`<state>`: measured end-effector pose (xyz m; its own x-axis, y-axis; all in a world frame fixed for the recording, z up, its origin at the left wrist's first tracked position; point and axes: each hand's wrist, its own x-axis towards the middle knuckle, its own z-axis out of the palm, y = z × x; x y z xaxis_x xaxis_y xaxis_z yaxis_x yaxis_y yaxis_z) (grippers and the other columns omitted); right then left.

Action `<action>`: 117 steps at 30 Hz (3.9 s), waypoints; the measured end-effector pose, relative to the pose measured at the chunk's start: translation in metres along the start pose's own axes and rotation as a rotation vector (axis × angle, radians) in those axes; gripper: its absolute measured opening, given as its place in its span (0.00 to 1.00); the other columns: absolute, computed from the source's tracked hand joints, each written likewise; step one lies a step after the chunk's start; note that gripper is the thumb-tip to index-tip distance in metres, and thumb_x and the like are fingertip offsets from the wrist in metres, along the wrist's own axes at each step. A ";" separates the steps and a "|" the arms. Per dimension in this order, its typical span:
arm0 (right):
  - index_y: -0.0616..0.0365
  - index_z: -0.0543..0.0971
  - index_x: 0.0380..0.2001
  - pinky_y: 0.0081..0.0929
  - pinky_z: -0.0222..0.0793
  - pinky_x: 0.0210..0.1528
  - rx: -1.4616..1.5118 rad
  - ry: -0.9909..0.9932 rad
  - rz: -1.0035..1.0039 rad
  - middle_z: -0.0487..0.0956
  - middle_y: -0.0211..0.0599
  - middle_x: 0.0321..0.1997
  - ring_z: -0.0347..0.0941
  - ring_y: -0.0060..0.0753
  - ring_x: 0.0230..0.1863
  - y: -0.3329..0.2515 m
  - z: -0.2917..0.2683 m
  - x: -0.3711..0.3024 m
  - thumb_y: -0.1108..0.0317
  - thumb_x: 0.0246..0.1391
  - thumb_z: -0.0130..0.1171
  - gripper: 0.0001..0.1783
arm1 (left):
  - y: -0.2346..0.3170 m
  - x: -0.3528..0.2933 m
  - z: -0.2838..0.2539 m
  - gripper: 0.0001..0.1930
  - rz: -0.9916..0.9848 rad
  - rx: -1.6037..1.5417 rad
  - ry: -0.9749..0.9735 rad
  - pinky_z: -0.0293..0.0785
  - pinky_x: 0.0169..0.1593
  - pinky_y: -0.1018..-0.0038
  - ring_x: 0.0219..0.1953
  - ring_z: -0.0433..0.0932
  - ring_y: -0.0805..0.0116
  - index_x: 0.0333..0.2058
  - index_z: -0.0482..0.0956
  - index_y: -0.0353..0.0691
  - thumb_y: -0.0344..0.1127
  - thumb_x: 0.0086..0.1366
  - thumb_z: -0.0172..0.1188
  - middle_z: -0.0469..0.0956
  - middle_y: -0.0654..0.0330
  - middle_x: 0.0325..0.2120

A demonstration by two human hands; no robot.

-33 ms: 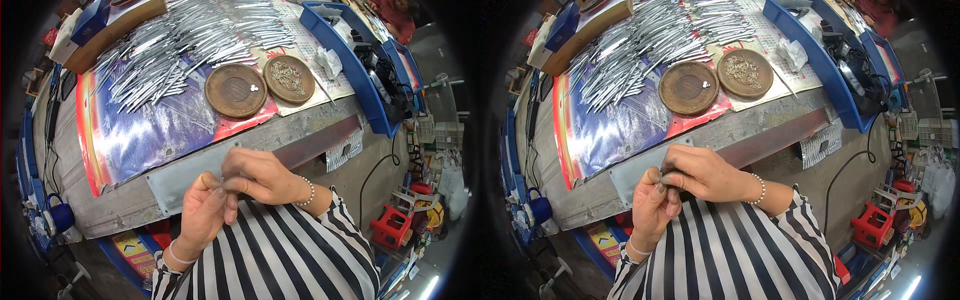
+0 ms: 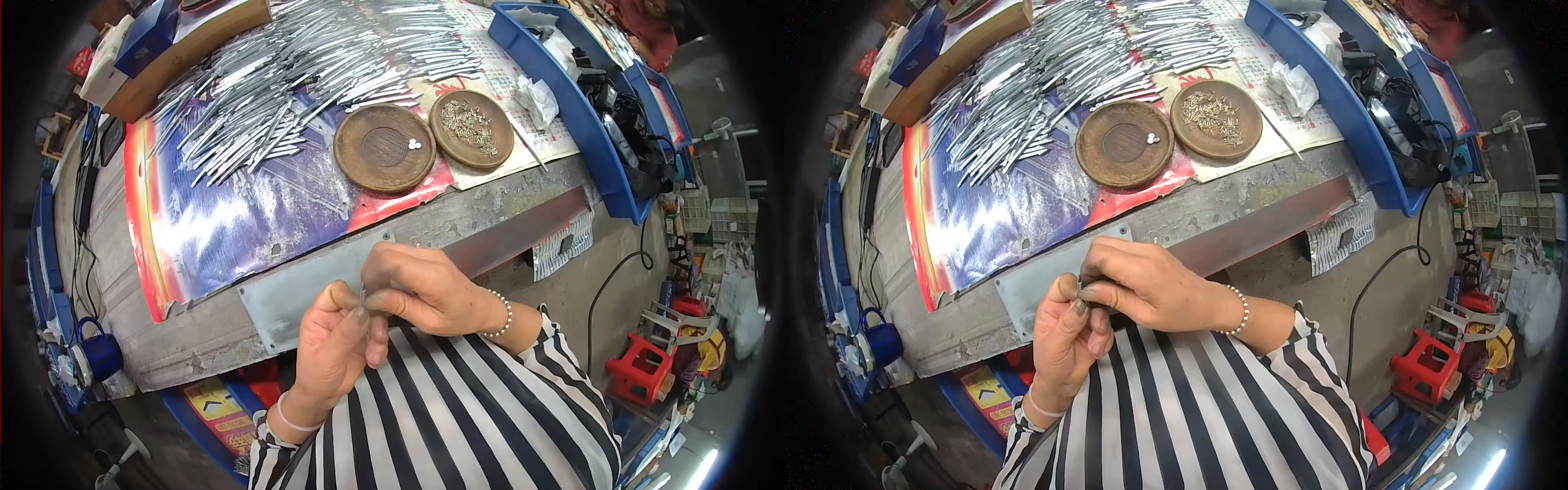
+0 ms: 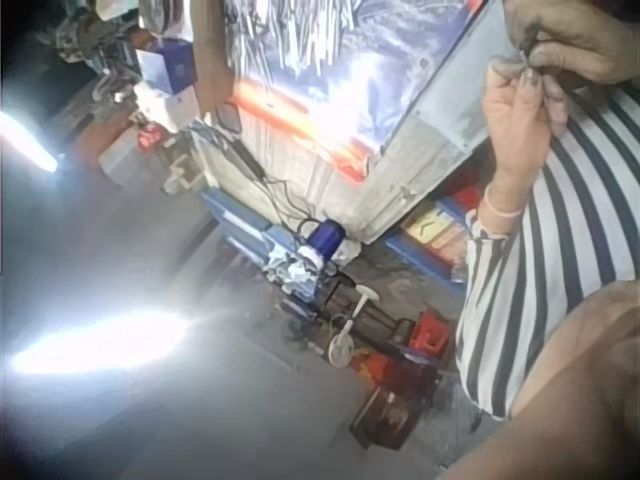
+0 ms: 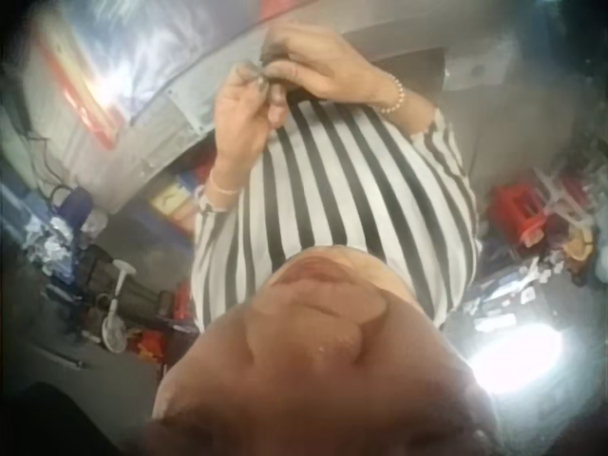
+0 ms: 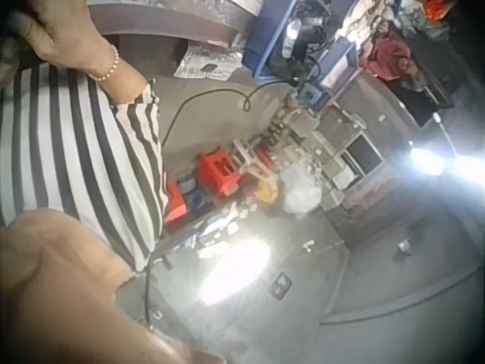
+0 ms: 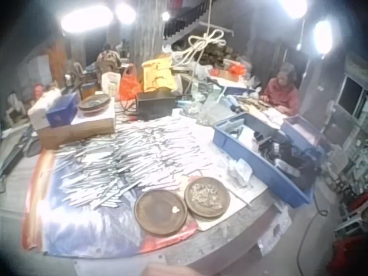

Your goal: The person assembles metal components by attaching small fasteners to metal strips by hand, then places the finished pieces into a plastic crate.

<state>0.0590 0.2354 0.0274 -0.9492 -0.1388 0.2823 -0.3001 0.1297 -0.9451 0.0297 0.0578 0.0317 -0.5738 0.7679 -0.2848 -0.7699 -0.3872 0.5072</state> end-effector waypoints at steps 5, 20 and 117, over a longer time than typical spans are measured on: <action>0.66 0.68 0.32 0.33 0.66 0.35 0.171 -0.109 0.060 0.70 0.43 0.30 0.70 0.46 0.32 0.000 -0.010 0.002 0.66 0.55 0.54 0.12 | -0.002 -0.001 0.001 0.05 -0.066 -0.009 -0.038 0.67 0.23 0.80 0.19 0.69 0.74 0.34 0.66 0.40 0.33 0.66 0.52 0.74 0.54 0.25; 0.63 0.75 0.36 0.26 0.67 0.38 0.182 -0.077 0.104 0.72 0.38 0.32 0.71 0.33 0.35 -0.002 -0.004 0.000 0.68 0.55 0.55 0.09 | 0.000 -0.005 0.000 0.07 -0.051 0.029 0.050 0.64 0.29 0.82 0.27 0.69 0.77 0.41 0.69 0.38 0.33 0.67 0.51 0.74 0.59 0.28; 0.57 0.70 0.28 0.39 0.56 0.45 -0.949 -0.036 -0.076 0.71 0.36 0.30 0.70 0.39 0.36 0.037 -0.050 0.046 0.78 0.43 0.52 0.07 | 0.001 -0.008 -0.022 0.07 0.027 0.162 0.213 0.62 0.23 0.83 0.20 0.66 0.76 0.38 0.69 0.36 0.30 0.64 0.55 0.71 0.60 0.26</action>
<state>-0.0010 0.2828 0.0139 -0.9252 -0.2075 0.3176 -0.3274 0.8598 -0.3919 0.0278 0.0398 0.0165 -0.6521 0.6275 -0.4255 -0.7090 -0.3061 0.6353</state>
